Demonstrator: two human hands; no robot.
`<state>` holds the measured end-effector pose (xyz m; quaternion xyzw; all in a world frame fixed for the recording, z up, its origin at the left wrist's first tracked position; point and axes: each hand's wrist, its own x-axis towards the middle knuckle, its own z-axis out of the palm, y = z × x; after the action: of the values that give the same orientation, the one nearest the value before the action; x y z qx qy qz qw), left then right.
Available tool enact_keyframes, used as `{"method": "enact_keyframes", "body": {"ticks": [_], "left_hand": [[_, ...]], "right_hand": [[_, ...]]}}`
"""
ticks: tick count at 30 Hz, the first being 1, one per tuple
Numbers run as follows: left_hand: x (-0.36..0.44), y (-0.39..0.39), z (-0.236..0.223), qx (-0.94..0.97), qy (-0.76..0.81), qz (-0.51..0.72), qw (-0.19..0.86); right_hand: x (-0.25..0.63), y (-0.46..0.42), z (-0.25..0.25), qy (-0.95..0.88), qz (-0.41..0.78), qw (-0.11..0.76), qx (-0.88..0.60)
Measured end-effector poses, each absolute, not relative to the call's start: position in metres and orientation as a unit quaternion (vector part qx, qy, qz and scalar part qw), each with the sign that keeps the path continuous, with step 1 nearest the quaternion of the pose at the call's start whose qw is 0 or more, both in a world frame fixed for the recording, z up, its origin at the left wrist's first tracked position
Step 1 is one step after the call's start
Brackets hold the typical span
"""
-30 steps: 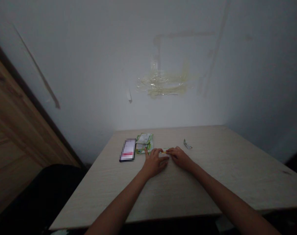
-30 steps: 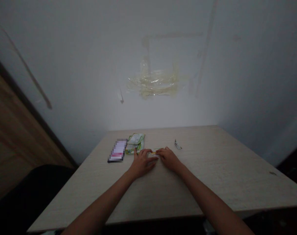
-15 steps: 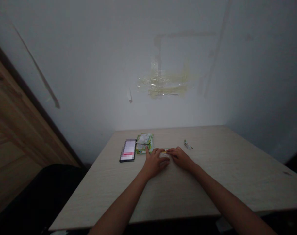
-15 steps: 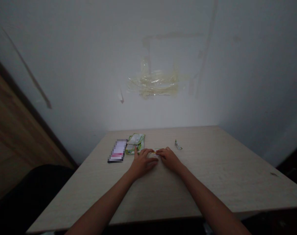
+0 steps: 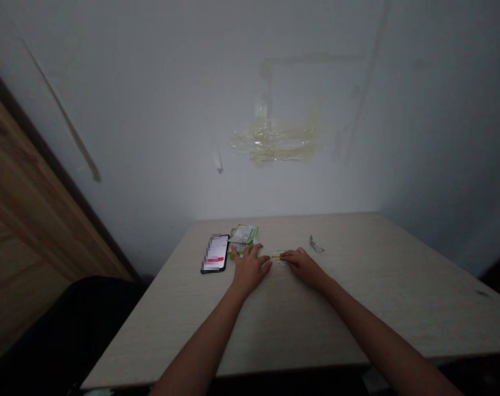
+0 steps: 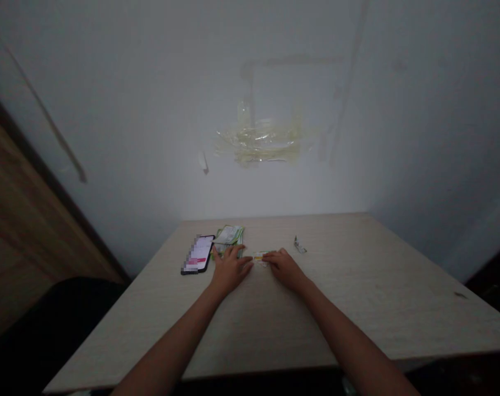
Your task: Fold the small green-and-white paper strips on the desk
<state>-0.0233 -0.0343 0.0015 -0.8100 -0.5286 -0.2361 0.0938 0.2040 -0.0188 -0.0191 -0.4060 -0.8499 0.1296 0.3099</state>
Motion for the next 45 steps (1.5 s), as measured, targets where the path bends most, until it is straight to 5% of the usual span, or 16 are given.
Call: {"method": "enact_keyframes", "body": {"ticks": [45], "left_hand": [[-0.015,-0.041,-0.003,-0.823,-0.513,-0.231,0.076]], "right_hand": [[0.202,-0.019,-0.019,-0.85,0.115,0.303,-0.414]]}}
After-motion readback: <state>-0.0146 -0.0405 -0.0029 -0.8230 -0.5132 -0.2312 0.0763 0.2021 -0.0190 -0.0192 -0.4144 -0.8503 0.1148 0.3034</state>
